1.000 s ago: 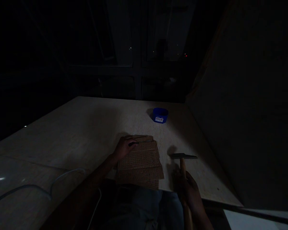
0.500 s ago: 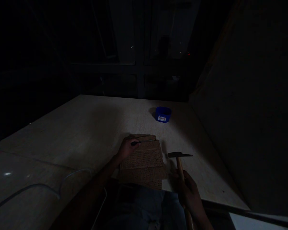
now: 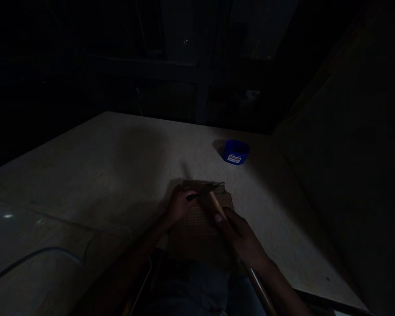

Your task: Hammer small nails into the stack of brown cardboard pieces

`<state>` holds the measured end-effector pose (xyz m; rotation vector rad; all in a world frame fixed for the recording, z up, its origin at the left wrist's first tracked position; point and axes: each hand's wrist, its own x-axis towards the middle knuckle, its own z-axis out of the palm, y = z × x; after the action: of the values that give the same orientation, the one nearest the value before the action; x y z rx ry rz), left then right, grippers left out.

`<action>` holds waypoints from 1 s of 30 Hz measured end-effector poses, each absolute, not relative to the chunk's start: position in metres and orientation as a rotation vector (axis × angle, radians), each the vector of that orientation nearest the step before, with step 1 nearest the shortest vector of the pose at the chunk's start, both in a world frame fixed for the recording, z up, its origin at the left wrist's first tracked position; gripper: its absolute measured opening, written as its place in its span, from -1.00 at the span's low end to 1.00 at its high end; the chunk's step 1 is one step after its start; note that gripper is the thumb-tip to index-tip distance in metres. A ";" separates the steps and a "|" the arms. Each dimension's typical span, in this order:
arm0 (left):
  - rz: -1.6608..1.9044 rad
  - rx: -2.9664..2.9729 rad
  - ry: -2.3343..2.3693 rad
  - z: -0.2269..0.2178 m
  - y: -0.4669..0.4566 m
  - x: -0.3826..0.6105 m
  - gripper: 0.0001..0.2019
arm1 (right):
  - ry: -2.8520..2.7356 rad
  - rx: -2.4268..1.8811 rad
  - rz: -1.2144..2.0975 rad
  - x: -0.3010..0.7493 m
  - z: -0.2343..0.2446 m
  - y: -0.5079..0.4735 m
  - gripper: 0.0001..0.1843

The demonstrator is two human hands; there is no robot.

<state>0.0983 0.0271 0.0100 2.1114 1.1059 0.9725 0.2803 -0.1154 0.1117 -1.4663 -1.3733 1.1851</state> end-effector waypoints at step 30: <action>0.935 2.042 1.102 0.008 0.025 0.102 -0.88 | -1.429 -1.675 1.089 0.262 0.095 -0.104 -0.42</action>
<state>0.1018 0.0247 0.0076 2.0419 1.1015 0.9347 0.2615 -0.1038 0.0945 -1.6749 -1.4288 1.0892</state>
